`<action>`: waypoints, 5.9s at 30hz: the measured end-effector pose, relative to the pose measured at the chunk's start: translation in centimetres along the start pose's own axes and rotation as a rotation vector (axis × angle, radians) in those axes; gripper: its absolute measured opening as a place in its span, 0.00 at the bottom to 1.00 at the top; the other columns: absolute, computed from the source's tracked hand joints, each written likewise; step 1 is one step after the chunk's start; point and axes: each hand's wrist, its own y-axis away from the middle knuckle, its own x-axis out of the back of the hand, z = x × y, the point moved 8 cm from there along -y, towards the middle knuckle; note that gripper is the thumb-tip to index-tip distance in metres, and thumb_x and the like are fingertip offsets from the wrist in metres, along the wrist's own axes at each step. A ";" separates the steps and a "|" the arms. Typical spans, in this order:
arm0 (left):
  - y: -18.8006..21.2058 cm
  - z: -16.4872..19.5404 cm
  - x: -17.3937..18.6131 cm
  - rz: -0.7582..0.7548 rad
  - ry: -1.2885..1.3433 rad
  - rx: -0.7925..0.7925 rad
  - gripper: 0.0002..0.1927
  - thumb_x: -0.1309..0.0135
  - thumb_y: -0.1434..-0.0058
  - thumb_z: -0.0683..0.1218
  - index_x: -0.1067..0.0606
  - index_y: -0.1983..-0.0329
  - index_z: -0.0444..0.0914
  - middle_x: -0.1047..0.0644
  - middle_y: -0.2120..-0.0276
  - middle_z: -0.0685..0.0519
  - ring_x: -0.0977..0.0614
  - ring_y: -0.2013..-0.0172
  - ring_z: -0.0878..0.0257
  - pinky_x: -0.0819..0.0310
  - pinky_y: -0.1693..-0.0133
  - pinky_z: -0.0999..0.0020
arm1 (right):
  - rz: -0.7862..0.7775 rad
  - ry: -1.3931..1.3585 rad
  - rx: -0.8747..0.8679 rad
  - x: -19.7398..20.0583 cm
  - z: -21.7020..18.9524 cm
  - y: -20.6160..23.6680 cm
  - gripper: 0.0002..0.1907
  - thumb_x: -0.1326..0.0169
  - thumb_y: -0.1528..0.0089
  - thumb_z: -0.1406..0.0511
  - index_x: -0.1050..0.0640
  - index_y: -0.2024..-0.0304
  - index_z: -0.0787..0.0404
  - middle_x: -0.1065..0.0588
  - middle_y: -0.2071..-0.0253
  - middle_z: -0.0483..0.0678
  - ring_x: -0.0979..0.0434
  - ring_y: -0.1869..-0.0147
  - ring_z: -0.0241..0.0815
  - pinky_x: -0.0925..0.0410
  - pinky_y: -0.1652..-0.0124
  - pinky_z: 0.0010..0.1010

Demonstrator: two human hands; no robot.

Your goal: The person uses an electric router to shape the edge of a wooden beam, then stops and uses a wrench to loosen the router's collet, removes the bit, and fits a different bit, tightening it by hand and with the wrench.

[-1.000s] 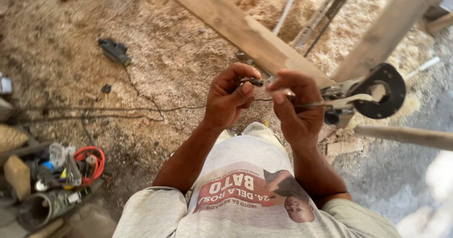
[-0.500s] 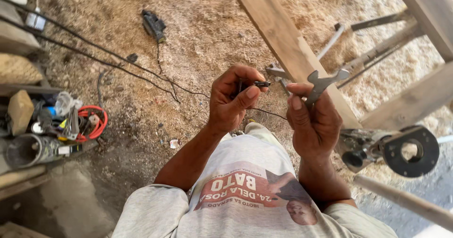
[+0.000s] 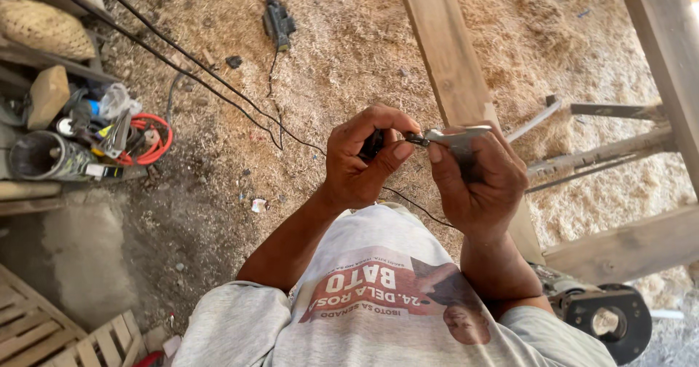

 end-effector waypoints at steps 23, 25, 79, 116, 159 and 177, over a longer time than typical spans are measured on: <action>-1.4 2.5 -4.1 0.197 -0.520 -0.115 0.08 0.42 0.31 0.38 0.25 0.50 0.36 0.20 0.55 0.46 0.19 0.67 0.65 0.23 0.68 0.74 | -0.235 -0.742 -0.209 0.2 7.7 -3.0 0.07 0.44 0.28 0.73 0.23 0.49 0.72 0.28 0.70 0.42 0.36 0.74 0.27 0.44 0.70 0.20; -0.9 2.1 -3.2 0.257 -0.540 -0.041 0.09 0.39 0.35 0.38 0.24 0.53 0.35 0.19 0.57 0.46 0.20 0.72 0.64 0.26 0.71 0.72 | -0.292 -0.794 -0.223 -0.9 7.9 -3.1 0.07 0.45 0.29 0.73 0.24 0.49 0.72 0.28 0.69 0.44 0.37 0.73 0.28 0.44 0.71 0.21; 1.5 -0.6 22.5 0.201 0.555 0.116 0.11 0.43 0.26 0.47 0.27 0.48 0.36 0.24 0.60 0.55 0.35 0.73 0.76 0.44 0.72 0.78 | -0.375 -0.346 0.091 -24.6 -3.3 -3.9 0.13 0.54 0.23 0.67 0.28 0.41 0.70 0.23 0.63 0.49 0.22 0.64 0.33 0.29 0.64 0.22; -11.8 -9.5 -12.5 -0.507 0.385 0.085 0.07 0.45 0.24 0.43 0.28 0.56 0.34 0.26 0.57 0.54 0.25 0.58 0.71 0.28 0.54 0.78 | 0.624 0.732 0.196 6.0 3.8 -3.9 0.19 0.40 0.30 0.55 0.28 0.55 0.65 0.29 0.70 0.51 0.27 0.70 0.44 0.34 0.72 0.32; -18.8 -11.0 -9.8 -0.712 0.253 -0.088 0.07 0.42 0.26 0.43 0.26 0.52 0.36 0.23 0.59 0.53 0.21 0.67 0.71 0.26 0.66 0.77 | 0.875 0.402 -0.114 0.9 6.5 -7.2 0.09 0.57 0.19 0.64 0.29 0.46 0.65 0.32 0.69 0.41 0.36 0.70 0.25 0.41 0.70 0.20; -18.0 -9.5 -9.0 -0.704 0.181 -0.158 0.07 0.44 0.25 0.43 0.28 0.53 0.36 0.24 0.64 0.51 0.19 0.65 0.64 0.24 0.63 0.71 | 0.987 0.514 -0.153 -0.2 6.8 -5.7 0.10 0.57 0.20 0.63 0.28 0.48 0.63 0.31 0.71 0.41 0.35 0.71 0.25 0.40 0.71 0.20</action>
